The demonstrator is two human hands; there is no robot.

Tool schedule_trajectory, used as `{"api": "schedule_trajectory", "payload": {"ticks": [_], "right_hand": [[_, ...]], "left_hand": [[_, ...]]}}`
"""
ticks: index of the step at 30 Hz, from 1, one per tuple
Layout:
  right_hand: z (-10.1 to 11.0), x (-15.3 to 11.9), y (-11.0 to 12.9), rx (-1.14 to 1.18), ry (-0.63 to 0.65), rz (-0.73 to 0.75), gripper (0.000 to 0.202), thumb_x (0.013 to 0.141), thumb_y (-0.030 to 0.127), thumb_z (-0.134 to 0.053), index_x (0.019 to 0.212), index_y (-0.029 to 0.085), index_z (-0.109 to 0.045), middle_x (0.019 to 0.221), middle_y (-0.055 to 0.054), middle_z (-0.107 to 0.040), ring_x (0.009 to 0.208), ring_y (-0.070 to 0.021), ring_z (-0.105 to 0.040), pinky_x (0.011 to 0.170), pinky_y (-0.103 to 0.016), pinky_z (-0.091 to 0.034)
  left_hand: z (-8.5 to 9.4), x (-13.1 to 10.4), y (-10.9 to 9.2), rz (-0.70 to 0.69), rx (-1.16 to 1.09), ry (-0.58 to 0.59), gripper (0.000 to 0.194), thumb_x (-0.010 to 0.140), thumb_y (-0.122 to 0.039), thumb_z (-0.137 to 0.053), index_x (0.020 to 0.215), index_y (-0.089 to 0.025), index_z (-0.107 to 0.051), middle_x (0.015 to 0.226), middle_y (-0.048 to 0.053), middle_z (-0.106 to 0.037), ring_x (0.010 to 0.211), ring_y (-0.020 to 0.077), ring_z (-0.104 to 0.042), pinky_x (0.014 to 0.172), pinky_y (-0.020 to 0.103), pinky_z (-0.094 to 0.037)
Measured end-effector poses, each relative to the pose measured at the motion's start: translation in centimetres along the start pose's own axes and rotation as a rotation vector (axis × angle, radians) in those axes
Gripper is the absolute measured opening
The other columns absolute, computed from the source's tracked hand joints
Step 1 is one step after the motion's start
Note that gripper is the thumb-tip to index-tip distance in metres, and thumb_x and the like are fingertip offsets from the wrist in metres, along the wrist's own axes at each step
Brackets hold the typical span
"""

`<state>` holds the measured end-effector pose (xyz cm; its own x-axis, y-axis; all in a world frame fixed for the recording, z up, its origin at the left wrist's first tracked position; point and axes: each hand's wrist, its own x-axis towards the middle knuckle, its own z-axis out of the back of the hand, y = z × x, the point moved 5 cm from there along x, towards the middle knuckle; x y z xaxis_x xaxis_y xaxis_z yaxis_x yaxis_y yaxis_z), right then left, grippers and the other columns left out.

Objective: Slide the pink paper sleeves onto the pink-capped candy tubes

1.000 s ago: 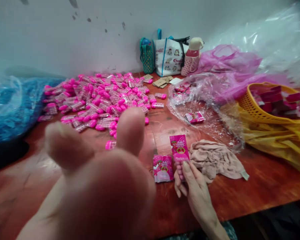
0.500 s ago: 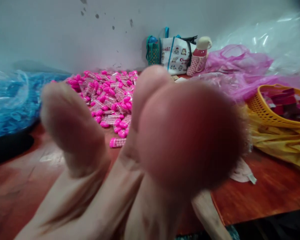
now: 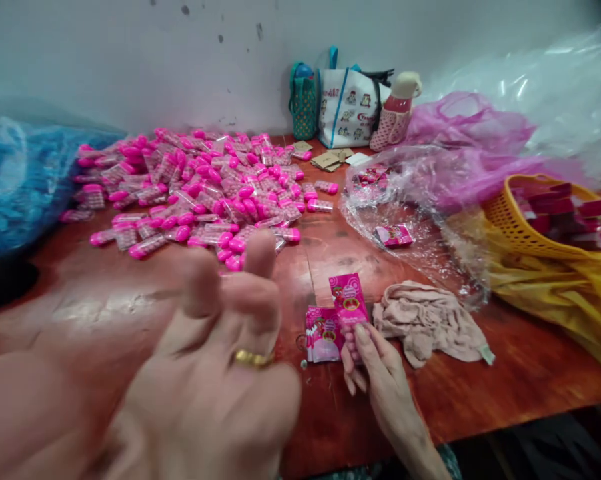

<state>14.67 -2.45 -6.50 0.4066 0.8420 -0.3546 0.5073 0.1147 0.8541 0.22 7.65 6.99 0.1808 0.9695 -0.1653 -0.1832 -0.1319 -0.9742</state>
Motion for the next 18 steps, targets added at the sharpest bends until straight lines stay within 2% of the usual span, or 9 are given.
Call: {"api": "schedule_trajectory", "payload": {"ticks": [1,3,4,7,9,11,14,16,18], "right_hand": [[0.0,-0.1,0.0,0.023,-0.007,-0.026,0.028,0.085,0.046,-0.054,0.078,0.019,-0.051,0.061,0.005,-0.051,0.039,-0.0045,-0.036,0.036,-0.016,-0.032],[-0.2,-0.3,0.2,0.066,-0.001,-0.055,0.028,0.084,0.046,-0.055,0.079,0.019,-0.051,0.061,0.005,-0.051,0.038,-0.0042,-0.036,0.035,-0.015,-0.032],[-0.3,-0.4,0.2,0.084,0.010,-0.057,0.028,0.084,0.046,-0.056,0.080,0.019,-0.050,0.060,0.005,-0.050,0.038,-0.0041,-0.036,0.034,-0.015,-0.032],[-0.9,-0.8,0.4,0.097,0.076,-0.046,0.028,0.085,0.047,-0.054,0.080,0.019,-0.051,0.056,0.006,-0.047,0.038,-0.0042,-0.035,0.035,-0.015,-0.033],[-1.3,-1.1,0.4,0.070,0.129,-0.056,0.030,0.086,0.049,-0.052,0.081,0.019,-0.053,0.055,0.006,-0.047,0.038,-0.0044,-0.034,0.036,-0.015,-0.034],[-1.6,-1.5,0.5,0.026,0.180,-0.066,0.033,0.086,0.052,-0.049,0.082,0.019,-0.056,0.056,0.005,-0.047,0.039,-0.0050,-0.035,0.036,-0.015,-0.035],[-1.6,-1.8,1.2,-0.068,0.226,-0.033,0.034,0.085,0.053,-0.049,0.090,0.021,-0.060,0.063,0.001,-0.052,0.049,-0.0092,-0.048,0.045,-0.018,-0.045],[-1.5,-1.9,1.6,-0.149,0.238,0.002,0.032,0.085,0.050,-0.050,0.097,0.023,-0.061,0.073,-0.002,-0.058,0.065,-0.0128,-0.057,0.059,-0.021,-0.050],[-1.4,-1.9,1.7,-0.220,0.218,0.023,0.029,0.087,0.047,-0.050,0.101,0.024,-0.062,0.081,-0.003,-0.060,0.075,-0.0142,-0.059,0.068,-0.022,-0.051]], "left_hand": [[-0.9,-0.3,0.5,-0.022,-0.154,-0.049,0.041,0.084,-0.052,-0.043,0.083,-0.017,-0.064,0.104,0.011,-0.067,0.095,0.0185,-0.057,0.056,0.030,-0.052],[-2.6,-0.4,2.3,-0.012,-0.507,-0.122,0.025,0.077,-0.043,-0.059,0.091,-0.023,-0.067,0.103,0.005,-0.069,0.094,0.0220,-0.062,0.068,0.032,-0.053],[-3.5,-0.3,3.6,0.029,-0.627,-0.115,0.023,0.074,-0.037,-0.065,0.092,-0.023,-0.068,0.102,0.005,-0.070,0.094,0.0212,-0.063,0.073,0.031,-0.052],[-6.6,0.1,7.3,0.231,-0.689,0.104,0.026,0.069,-0.025,-0.072,0.093,-0.015,-0.068,0.094,0.008,-0.070,0.087,0.0174,-0.064,0.077,0.026,-0.049],[-8.1,-0.1,8.8,0.334,-0.701,0.252,0.024,0.069,-0.023,-0.072,0.091,-0.012,-0.068,0.083,0.008,-0.070,0.072,0.0140,-0.064,0.067,0.024,-0.050],[-9.0,-0.7,9.5,0.409,-0.697,0.326,0.022,0.070,-0.024,-0.071,0.088,-0.011,-0.069,0.066,0.004,-0.065,0.052,0.0077,-0.057,0.052,0.017,-0.047],[-9.4,-1.2,9.3,0.443,-0.687,0.320,0.024,0.073,-0.030,-0.068,0.088,-0.010,-0.070,0.057,0.001,-0.061,0.035,0.0026,-0.043,0.033,0.012,-0.034],[-9.4,-1.3,9.1,0.424,-0.718,0.276,0.025,0.075,-0.032,-0.065,0.088,-0.011,-0.070,0.066,0.005,-0.067,0.034,0.0023,-0.043,0.028,0.012,-0.029],[-9.4,-1.3,9.1,0.414,-0.758,0.243,0.025,0.077,-0.034,-0.063,0.089,-0.012,-0.069,0.077,0.008,-0.071,0.035,0.0028,-0.045,0.027,0.012,-0.026]]}}
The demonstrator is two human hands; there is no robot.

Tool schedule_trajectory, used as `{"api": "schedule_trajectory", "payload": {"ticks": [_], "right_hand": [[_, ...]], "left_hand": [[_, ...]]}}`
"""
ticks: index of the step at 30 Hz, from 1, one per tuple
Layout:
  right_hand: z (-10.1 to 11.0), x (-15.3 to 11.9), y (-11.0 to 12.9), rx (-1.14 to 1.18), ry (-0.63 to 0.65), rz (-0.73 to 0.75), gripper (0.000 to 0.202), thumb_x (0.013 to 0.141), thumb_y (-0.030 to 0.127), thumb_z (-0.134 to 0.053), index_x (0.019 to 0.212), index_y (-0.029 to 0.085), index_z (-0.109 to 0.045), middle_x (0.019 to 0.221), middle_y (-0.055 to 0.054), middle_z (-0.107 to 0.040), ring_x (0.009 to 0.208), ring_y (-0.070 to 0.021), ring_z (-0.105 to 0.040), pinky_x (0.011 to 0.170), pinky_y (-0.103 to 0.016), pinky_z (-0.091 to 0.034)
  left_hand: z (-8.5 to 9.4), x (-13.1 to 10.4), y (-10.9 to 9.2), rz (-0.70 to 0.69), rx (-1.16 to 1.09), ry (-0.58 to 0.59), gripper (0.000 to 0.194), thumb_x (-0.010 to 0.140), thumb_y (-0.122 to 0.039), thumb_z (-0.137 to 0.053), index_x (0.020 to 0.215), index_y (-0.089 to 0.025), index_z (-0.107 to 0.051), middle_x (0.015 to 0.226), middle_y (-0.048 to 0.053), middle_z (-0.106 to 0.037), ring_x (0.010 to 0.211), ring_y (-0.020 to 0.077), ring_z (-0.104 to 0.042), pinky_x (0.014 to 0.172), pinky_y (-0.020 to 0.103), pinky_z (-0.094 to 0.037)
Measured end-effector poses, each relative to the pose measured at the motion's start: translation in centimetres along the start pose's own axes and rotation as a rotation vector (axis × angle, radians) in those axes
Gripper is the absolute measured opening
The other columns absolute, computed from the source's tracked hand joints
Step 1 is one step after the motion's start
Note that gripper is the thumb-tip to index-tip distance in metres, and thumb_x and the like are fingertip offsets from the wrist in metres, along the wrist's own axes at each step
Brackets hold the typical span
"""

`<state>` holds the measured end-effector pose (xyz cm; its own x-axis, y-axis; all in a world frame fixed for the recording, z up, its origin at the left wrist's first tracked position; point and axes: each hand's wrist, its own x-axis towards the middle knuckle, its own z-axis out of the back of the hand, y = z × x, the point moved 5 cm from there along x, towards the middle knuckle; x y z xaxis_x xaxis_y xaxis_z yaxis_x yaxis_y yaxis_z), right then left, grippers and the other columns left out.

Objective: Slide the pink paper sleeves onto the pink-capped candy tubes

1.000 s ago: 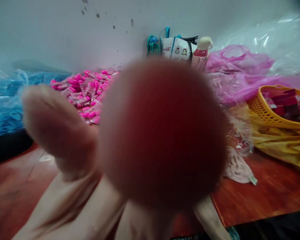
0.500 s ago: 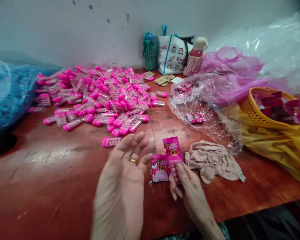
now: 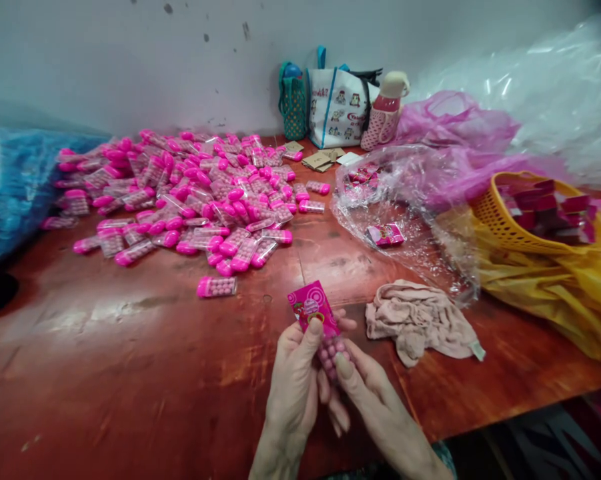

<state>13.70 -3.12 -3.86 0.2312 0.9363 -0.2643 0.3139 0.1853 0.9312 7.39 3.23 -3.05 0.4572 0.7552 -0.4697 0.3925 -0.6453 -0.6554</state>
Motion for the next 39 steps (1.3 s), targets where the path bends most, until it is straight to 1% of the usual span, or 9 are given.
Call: {"api": "schedule_trajectory", "payload": {"ticks": [11,15,19,23,26,28,31,34,39], "right_hand": [[0.3,-1.5,-1.0,-0.280,-0.311,0.081,0.036,0.091,0.046,-0.040,0.097,0.016,-0.060,0.076,-0.006,-0.062,0.071,-0.0189,-0.059,0.060,-0.025,-0.044],[-0.3,-1.5,-0.9,-0.310,-0.341,0.131,0.033,0.092,0.045,-0.036,0.090,0.018,-0.056,0.067,-0.002,-0.058,0.062,-0.0160,-0.056,0.055,-0.024,-0.041],[-0.6,-0.8,-0.7,-0.296,-0.293,0.144,0.029,0.094,0.041,-0.034,0.092,0.019,-0.053,0.067,0.000,-0.057,0.058,-0.0139,-0.055,0.052,-0.022,-0.042],[0.7,-0.5,1.5,-0.526,-0.376,0.330,0.029,0.093,0.038,-0.036,0.106,0.019,-0.053,0.090,-0.006,-0.062,0.080,-0.0187,-0.060,0.070,-0.028,-0.048],[1.9,-0.7,3.6,-0.676,-0.528,0.528,0.033,0.086,0.040,-0.051,0.109,0.017,-0.056,0.114,-0.012,-0.054,0.112,-0.0268,-0.048,0.096,-0.040,-0.037],[2.3,-0.1,3.4,-0.557,-0.427,0.441,0.033,0.083,0.038,-0.057,0.110,0.019,-0.058,0.116,-0.010,-0.055,0.113,-0.0271,-0.048,0.097,-0.041,-0.037],[2.5,0.9,1.7,-0.159,-0.250,0.157,0.023,0.085,0.035,-0.056,0.102,0.020,-0.061,0.091,-0.005,-0.066,0.078,-0.0186,-0.063,0.069,-0.030,-0.052],[2.6,1.2,0.6,0.114,-0.274,0.073,0.019,0.085,0.034,-0.059,0.095,0.019,-0.062,0.073,0.000,-0.067,0.054,-0.0107,-0.059,0.049,-0.020,-0.049],[2.2,1.2,0.0,0.133,-0.355,0.047,0.017,0.076,0.032,-0.069,0.081,0.017,-0.063,0.062,0.002,-0.066,0.046,-0.0075,-0.056,0.044,-0.016,-0.047]], "left_hand": [[-0.8,-1.4,2.4,0.012,-0.047,0.030,0.030,0.083,-0.027,-0.056,0.107,-0.012,-0.065,0.090,0.013,-0.073,0.070,0.0164,-0.064,0.054,0.021,-0.048],[-0.3,-1.5,2.8,0.045,-0.059,0.043,0.038,0.085,-0.027,-0.054,0.121,-0.015,-0.057,0.095,0.012,-0.072,0.071,0.0155,-0.063,0.059,0.023,-0.048],[0.1,-1.2,2.1,-0.008,-0.010,0.090,0.032,0.085,-0.025,-0.055,0.115,-0.016,-0.061,0.106,0.011,-0.068,0.074,0.0138,-0.061,0.065,0.022,-0.047],[0.8,-1.0,0.8,-0.160,0.136,0.081,0.024,0.084,-0.024,-0.055,0.105,-0.016,-0.065,0.101,0.008,-0.067,0.078,0.0145,-0.060,0.073,0.024,-0.046],[1.1,-0.9,0.8,-0.181,0.313,0.085,0.017,0.083,-0.025,-0.058,0.095,-0.016,-0.066,0.086,0.005,-0.068,0.072,0.0132,-0.058,0.069,0.023,-0.046],[1.1,-0.8,1.3,-0.125,0.364,0.135,0.016,0.080,-0.026,-0.061,0.092,-0.016,-0.064,0.075,0.002,-0.064,0.063,0.0110,-0.055,0.059,0.020,-0.045],[1.2,-0.6,2.2,-0.028,0.338,0.177,0.015,0.076,-0.027,-0.065,0.084,-0.015,-0.062,0.063,-0.001,-0.058,0.052,0.0097,-0.051,0.047,0.019,-0.040],[1.4,-0.6,2.7,-0.002,0.355,0.172,0.014,0.075,-0.025,-0.066,0.080,-0.013,-0.060,0.059,0.000,-0.057,0.052,0.0091,-0.050,0.048,0.019,-0.037],[1.0,-1.2,2.3,-0.054,0.428,0.116,0.014,0.081,-0.027,-0.058,0.085,-0.014,-0.059,0.058,-0.002,-0.051,0.049,0.0071,-0.042,0.045,0.019,-0.032]]}}
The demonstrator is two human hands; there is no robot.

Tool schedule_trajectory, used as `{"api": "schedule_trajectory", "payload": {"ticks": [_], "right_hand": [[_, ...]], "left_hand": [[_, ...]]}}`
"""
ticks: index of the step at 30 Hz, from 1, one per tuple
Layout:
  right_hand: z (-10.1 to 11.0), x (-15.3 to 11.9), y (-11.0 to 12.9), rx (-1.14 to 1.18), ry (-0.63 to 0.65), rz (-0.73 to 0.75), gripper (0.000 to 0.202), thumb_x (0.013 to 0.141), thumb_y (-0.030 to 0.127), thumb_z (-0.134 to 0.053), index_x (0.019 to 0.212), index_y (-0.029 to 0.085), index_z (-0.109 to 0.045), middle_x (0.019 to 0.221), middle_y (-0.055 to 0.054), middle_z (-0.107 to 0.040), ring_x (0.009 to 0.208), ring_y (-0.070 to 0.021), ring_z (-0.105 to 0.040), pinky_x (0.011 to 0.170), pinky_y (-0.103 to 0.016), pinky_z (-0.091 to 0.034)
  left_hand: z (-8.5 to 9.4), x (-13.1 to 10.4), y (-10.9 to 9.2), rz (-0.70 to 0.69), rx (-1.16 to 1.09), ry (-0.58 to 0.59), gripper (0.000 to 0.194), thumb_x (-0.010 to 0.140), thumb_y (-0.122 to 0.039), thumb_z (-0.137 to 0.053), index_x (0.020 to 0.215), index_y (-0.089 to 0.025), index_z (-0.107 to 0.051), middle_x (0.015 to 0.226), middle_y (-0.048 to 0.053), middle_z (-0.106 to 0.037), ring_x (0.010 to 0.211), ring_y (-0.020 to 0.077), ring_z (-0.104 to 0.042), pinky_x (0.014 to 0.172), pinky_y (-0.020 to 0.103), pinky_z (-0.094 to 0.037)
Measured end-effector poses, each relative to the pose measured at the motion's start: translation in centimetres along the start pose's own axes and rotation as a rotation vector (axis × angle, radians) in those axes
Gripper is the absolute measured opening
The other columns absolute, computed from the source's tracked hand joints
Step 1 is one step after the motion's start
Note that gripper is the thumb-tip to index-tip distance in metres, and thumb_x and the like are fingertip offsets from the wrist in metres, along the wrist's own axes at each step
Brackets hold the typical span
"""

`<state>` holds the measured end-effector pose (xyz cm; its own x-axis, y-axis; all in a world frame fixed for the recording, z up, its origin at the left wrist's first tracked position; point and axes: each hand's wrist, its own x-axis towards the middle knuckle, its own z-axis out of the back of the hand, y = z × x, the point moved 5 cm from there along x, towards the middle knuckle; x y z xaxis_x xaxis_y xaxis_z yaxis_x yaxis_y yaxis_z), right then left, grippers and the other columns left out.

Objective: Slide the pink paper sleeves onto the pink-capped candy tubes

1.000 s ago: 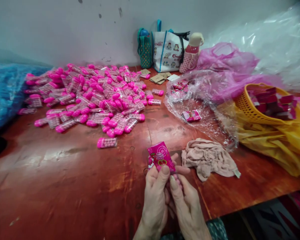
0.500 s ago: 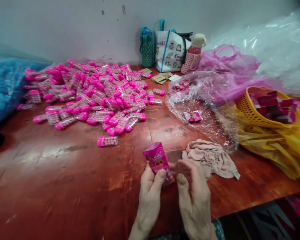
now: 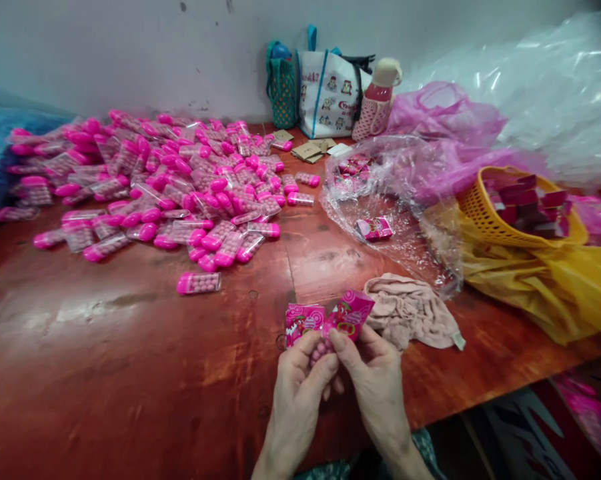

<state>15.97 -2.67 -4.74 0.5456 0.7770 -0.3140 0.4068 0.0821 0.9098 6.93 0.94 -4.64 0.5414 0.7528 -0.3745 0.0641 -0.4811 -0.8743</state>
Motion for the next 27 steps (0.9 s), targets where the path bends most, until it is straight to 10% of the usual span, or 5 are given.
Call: {"api": "schedule_trajectory", "payload": {"ticks": [13,22,27], "right_hand": [[0.5,-0.2,0.3,0.308,-0.062,-0.062,0.011,0.072,0.024,-0.072,0.079,0.018,-0.066,0.059,0.002,-0.064,0.051,-0.0095,-0.061,0.045,-0.015,-0.049],[0.3,-0.7,0.3,-0.223,-0.078,-0.029,0.016,0.072,0.028,-0.069,0.067,0.014,-0.067,0.052,0.000,-0.063,0.045,-0.0112,-0.056,0.042,-0.019,-0.046],[0.4,-0.2,0.1,-0.040,-0.015,-0.075,0.017,0.072,0.031,-0.071,0.077,0.015,-0.066,0.059,0.001,-0.065,0.042,-0.0084,-0.054,0.040,-0.018,-0.048]], "left_hand": [[-1.3,0.0,-0.7,-0.001,0.129,0.125,0.013,0.081,-0.023,-0.056,0.087,-0.013,-0.062,0.063,-0.003,-0.047,0.051,0.0076,-0.042,0.048,0.020,-0.035],[-0.8,-0.7,-0.3,0.026,0.045,0.019,0.025,0.080,-0.032,-0.059,0.097,-0.014,-0.063,0.062,-0.002,-0.048,0.054,0.0096,-0.043,0.048,0.020,-0.037],[-1.0,0.3,0.0,0.060,-0.072,0.009,0.022,0.080,-0.030,-0.059,0.096,-0.014,-0.057,0.059,-0.004,-0.046,0.047,0.0072,-0.041,0.041,0.018,-0.030]]}}
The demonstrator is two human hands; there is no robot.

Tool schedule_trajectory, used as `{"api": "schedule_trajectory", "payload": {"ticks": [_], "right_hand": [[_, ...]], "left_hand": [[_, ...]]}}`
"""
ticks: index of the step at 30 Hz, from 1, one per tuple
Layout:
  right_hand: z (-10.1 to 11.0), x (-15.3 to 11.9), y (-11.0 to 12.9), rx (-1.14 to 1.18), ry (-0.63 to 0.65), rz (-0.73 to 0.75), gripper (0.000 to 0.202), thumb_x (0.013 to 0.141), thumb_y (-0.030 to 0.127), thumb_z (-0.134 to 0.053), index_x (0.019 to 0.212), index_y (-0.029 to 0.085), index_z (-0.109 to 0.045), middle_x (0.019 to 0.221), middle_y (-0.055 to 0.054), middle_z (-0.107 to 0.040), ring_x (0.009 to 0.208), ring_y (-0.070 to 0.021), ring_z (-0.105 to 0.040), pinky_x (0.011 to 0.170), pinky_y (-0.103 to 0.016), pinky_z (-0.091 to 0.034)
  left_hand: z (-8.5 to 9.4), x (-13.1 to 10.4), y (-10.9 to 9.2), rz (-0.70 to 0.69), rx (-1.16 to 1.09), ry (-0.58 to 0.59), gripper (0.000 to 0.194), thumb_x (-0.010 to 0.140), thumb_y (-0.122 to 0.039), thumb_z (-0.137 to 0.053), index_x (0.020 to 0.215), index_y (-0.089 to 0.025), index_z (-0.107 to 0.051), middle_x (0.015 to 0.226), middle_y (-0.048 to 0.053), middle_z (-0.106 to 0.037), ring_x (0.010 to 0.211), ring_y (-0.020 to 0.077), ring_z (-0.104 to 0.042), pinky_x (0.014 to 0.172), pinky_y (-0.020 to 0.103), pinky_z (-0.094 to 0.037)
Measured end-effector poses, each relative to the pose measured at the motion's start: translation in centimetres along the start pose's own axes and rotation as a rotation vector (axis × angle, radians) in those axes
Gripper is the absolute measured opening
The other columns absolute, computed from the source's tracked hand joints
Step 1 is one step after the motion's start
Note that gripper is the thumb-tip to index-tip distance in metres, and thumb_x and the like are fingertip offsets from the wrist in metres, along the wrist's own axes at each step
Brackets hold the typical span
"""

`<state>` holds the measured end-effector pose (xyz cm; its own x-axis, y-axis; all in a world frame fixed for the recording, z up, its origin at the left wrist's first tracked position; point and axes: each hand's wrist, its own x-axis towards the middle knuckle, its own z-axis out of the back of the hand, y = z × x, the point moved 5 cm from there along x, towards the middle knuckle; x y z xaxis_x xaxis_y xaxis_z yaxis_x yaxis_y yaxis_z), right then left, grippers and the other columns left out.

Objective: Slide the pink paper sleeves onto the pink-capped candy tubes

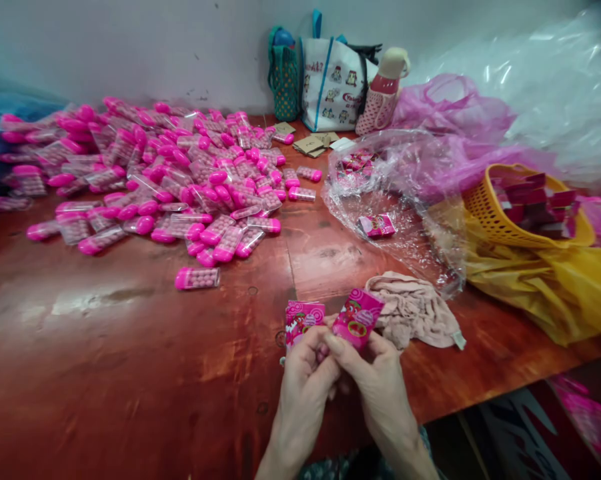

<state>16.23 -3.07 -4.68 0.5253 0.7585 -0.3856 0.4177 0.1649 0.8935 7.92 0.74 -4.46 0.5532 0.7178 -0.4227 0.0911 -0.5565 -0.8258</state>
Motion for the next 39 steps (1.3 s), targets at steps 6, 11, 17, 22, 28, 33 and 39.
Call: {"api": "schedule_trajectory", "payload": {"ticks": [6,11,17,22,28,33,39], "right_hand": [[-0.1,0.0,-0.9,0.093,0.040,0.007,0.022,0.079,0.037,-0.064,0.082,0.015,-0.062,0.053,0.005,-0.056,0.028,-0.0026,-0.040,0.027,-0.013,-0.037],[-0.7,-0.6,-1.2,-0.115,0.040,0.055,0.024,0.082,0.037,-0.060,0.095,0.018,-0.066,0.060,0.004,-0.054,0.037,-0.0034,-0.038,0.032,-0.013,-0.037],[-1.2,-0.2,2.2,-0.482,0.269,0.288,0.016,0.082,0.023,-0.061,0.095,0.024,-0.070,0.101,-0.003,-0.062,0.095,-0.0188,-0.057,0.086,-0.031,-0.048],[-1.7,-0.2,1.8,-0.615,0.392,0.309,0.062,0.064,0.012,-0.075,0.121,0.026,-0.055,0.129,-0.005,-0.047,0.118,-0.0250,-0.046,0.095,-0.035,-0.045],[-1.5,-0.4,0.5,-0.738,0.389,0.405,0.039,0.077,0.009,-0.061,0.114,0.024,-0.056,0.123,-0.006,-0.052,0.107,-0.0221,-0.054,0.092,-0.034,-0.048],[-1.4,-0.4,1.1,-0.729,0.373,0.514,0.026,0.080,0.012,-0.060,0.105,0.019,-0.060,0.112,-0.011,-0.058,0.101,-0.0236,-0.059,0.084,-0.033,-0.053],[-1.6,-0.3,1.4,-0.724,0.372,0.576,0.018,0.082,0.015,-0.058,0.099,0.020,-0.063,0.111,-0.010,-0.060,0.095,-0.0226,-0.062,0.077,-0.030,-0.055]], "left_hand": [[-0.7,-0.4,0.3,-0.012,-0.125,0.047,0.035,0.086,-0.028,-0.053,0.118,-0.020,-0.043,0.069,-0.002,-0.053,0.051,0.0073,-0.048,0.044,0.018,-0.034],[0.3,-0.4,0.3,0.014,-0.280,-0.128,0.032,0.083,-0.036,-0.056,0.111,-0.021,-0.053,0.068,-0.002,-0.057,0.050,0.0071,-0.047,0.043,0.018,-0.035],[1.4,0.5,-0.5,0.125,-0.355,-0.043,0.022,0.069,-0.027,-0.073,0.084,-0.013,-0.069,0.075,0.004,-0.067,0.071,0.0144,-0.061,0.068,0.023,-0.048],[1.9,1.1,-0.1,0.238,-0.567,-0.179,0.020,0.078,-0.027,-0.064,0.091,-0.012,-0.067,0.072,0.004,-0.067,0.057,0.0105,-0.060,0.054,0.020,-0.050],[2.1,1.2,0.4,0.171,-0.568,-0.213,0.021,0.069,-0.027,-0.073,0.079,-0.009,-0.067,0.066,0.002,-0.062,0.050,0.0057,-0.054,0.042,0.011,-0.043],[1.4,0.7,0.2,0.148,-0.553,-0.163,0.018,0.070,-0.023,-0.073,0.080,-0.009,-0.067,0.063,-0.001,-0.057,0.051,0.0040,-0.049,0.039,0.010,-0.037],[1.3,0.7,0.1,0.134,-0.560,-0.138,0.017,0.072,-0.020,-0.071,0.086,-0.010,-0.068,0.068,0.002,-0.061,0.054,0.0046,-0.048,0.039,0.010,-0.033]]}}
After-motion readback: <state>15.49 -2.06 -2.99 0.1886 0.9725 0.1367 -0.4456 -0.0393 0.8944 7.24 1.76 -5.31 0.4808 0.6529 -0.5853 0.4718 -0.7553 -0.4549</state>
